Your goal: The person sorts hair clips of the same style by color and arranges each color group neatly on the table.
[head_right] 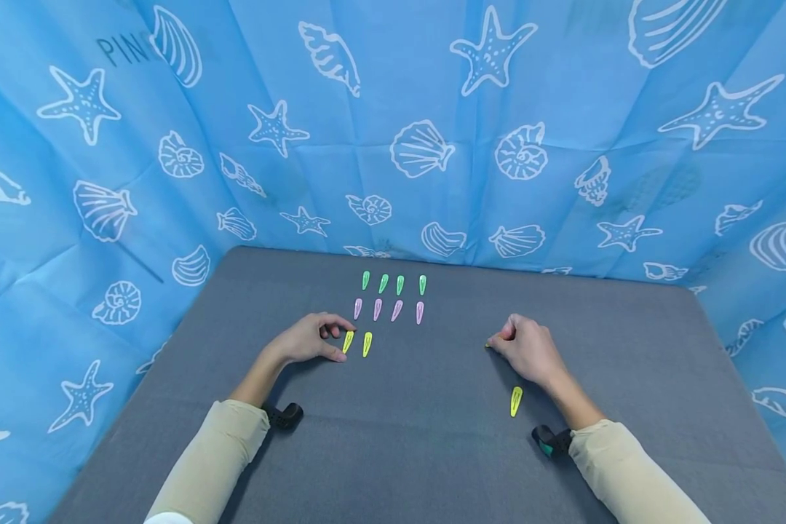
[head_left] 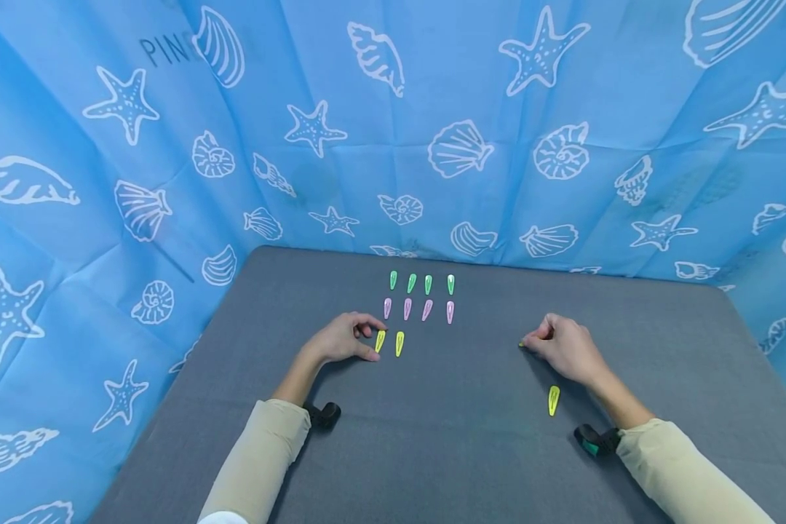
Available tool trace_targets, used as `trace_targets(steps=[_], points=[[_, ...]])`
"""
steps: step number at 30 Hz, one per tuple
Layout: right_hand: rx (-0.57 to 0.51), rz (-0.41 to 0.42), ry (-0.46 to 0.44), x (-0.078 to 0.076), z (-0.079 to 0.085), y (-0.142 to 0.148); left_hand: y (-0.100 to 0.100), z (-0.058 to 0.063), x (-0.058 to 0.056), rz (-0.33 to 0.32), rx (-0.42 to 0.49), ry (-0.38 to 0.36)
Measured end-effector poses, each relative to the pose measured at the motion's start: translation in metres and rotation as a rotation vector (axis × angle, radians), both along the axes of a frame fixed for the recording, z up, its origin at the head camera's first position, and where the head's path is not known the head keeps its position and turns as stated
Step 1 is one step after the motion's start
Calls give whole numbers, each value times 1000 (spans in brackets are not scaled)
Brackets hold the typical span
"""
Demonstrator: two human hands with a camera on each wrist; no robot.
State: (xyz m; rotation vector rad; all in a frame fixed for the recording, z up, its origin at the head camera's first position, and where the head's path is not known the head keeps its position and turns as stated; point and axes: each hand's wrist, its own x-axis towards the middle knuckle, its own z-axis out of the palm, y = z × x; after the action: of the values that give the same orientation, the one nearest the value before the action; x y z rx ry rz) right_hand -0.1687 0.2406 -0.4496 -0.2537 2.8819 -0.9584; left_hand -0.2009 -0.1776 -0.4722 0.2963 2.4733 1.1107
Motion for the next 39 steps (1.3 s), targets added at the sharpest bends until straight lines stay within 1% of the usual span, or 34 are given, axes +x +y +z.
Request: trace_targets(steps=[4,9,14,21,26,29,31,33,36,39], points=[[-32,12,16,0,1,-10,0,1,1,0,3,0],[-67,50,-6,-3,-4,-31,1,2,2,12,8,-8],[-126,101,-21,-7,-7,-57,1,1,1,22,8,-11],[-133,183,17,-11,-6,-89,2,-1,0,12,0,4],[-170,188,17,-14,-8,-109,1,-3,-1,8,-11,21],[-159,175,28,-14,-10,-116,4,-5,-3,-22,-1,33],[-151,170,32,-14,-10,-121,5,-5,-4,-29,10,31],[-145,182,43,-15,-10,-128,5,-5,-3,-24,17,24],[-142,190,49,-16,-11,-141,3,-4,-1,2,10,21],[-132,175,51,-17,-13,-151,3,-4,-1,6,-1,26]])
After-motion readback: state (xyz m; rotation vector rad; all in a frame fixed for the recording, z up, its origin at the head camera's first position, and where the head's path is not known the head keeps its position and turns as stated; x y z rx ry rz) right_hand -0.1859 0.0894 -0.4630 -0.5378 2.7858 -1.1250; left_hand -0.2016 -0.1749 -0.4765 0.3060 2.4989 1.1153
